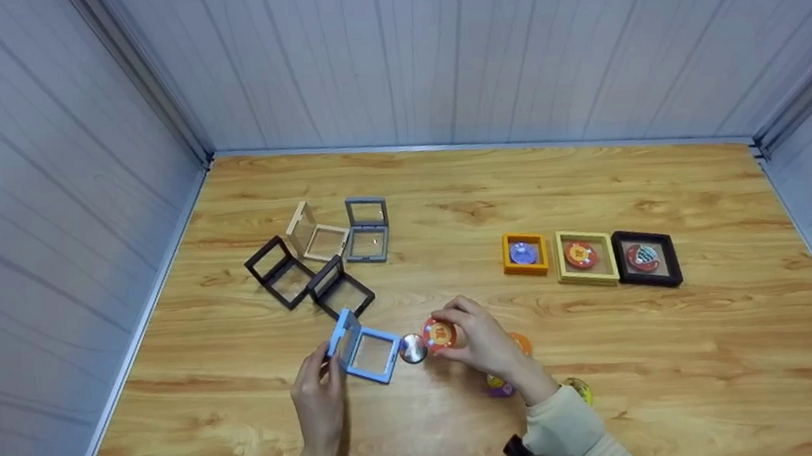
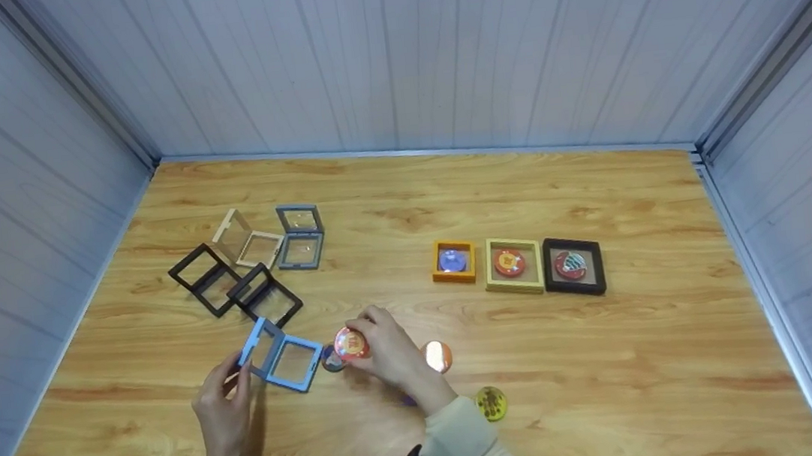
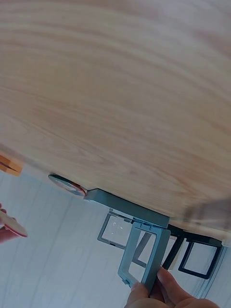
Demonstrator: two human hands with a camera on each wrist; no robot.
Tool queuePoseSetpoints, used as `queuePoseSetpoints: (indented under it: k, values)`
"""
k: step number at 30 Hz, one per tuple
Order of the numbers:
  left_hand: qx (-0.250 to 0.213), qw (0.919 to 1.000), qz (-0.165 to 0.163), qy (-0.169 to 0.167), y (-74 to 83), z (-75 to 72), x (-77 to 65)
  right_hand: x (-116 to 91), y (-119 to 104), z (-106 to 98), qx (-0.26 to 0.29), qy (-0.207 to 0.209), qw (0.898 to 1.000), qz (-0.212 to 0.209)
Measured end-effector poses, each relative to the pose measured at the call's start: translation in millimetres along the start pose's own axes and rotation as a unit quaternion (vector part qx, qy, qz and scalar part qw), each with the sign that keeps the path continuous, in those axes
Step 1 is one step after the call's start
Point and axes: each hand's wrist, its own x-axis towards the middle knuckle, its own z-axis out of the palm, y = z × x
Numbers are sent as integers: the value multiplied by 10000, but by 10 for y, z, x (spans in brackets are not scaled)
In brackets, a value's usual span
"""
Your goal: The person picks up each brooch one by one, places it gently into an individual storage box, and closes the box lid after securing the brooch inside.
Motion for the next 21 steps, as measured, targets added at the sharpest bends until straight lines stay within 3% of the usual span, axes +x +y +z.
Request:
queuePoseSetpoints:
  k: [9,21]
  values:
    - [14,10000,7,-24,-3,-2,-5,170,-100,200,140,-360,9990,207]
    - [-30,9993,-330,-186,31,-16,1,344,-161,475,-64,-474,9988,-85]
